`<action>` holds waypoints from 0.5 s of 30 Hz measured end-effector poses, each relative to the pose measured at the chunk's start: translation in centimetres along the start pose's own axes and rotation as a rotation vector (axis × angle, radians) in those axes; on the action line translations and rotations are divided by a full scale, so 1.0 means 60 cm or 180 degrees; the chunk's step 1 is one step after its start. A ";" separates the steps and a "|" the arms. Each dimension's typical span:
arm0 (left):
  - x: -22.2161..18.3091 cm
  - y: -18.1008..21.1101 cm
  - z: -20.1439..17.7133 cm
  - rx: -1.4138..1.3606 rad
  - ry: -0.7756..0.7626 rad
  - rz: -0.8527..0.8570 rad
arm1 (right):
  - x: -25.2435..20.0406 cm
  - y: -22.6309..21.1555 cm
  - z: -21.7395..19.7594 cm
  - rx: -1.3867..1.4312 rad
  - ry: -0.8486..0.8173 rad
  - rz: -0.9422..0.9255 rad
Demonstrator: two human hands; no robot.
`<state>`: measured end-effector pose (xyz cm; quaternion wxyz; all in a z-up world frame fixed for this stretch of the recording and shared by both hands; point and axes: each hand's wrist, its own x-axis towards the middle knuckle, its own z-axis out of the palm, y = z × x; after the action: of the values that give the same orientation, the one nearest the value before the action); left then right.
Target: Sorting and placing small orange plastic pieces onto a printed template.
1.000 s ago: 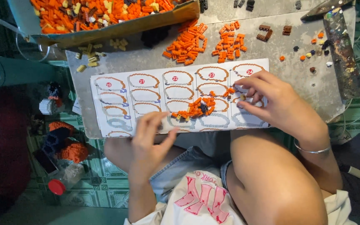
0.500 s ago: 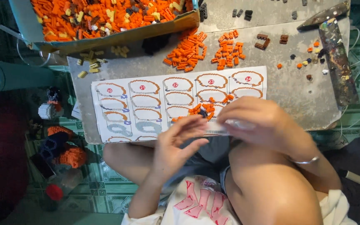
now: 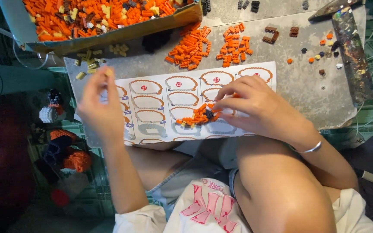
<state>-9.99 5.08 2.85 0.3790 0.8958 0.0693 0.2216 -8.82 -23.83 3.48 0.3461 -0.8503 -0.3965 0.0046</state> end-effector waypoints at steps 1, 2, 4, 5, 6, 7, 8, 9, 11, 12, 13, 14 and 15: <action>0.008 -0.009 0.001 0.0005 0.0001 0.0000 | 0.003 -0.002 0.007 0.0004 0.0001 -0.0002; 0.017 -0.019 0.002 0.0264 0.0011 0.0202 | 0.006 -0.004 0.014 0.0042 -0.0070 -0.0072; 0.019 -0.013 0.001 0.0527 0.0019 0.0403 | 0.015 -0.011 0.026 0.0085 -0.0142 -0.0143; 0.016 0.001 -0.001 0.0640 -0.0081 0.0457 | 0.022 -0.015 0.032 0.0075 -0.0204 -0.0329; 0.012 0.016 -0.001 0.0754 -0.0181 0.0511 | 0.029 -0.019 0.038 0.0064 -0.0265 -0.0516; -0.006 0.016 -0.004 0.0752 -0.0193 0.0511 | 0.031 -0.018 0.048 0.0068 -0.0265 -0.0504; -0.025 0.016 -0.008 0.0242 -0.0730 0.0336 | 0.034 -0.017 0.059 -0.0086 -0.0322 -0.0617; -0.045 0.016 -0.011 -0.0273 -0.1252 0.0154 | 0.038 -0.016 0.070 -0.0239 -0.0391 -0.0743; -0.068 0.034 -0.011 -0.0366 -0.1682 0.0376 | 0.035 -0.010 0.087 -0.0318 -0.0487 -0.0818; -0.080 0.043 -0.012 -0.0458 -0.2113 0.0611 | 0.034 -0.007 0.097 -0.0402 -0.0570 -0.0893; -0.089 0.042 -0.011 -0.0451 -0.2108 0.0598 | 0.035 -0.009 0.095 -0.0391 -0.0576 -0.0901; -0.097 0.042 -0.010 -0.0311 -0.2100 0.0776 | 0.036 -0.011 0.093 -0.0481 -0.0623 -0.0949; -0.106 0.041 -0.009 -0.0176 -0.2091 0.0957 | 0.036 -0.013 0.090 -0.0578 -0.0670 -0.0993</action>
<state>-16.01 1.81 2.73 0.3684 0.9087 -0.1948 -0.0230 -9.36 -18.86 0.39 0.2211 -0.8011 -0.5562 0.0040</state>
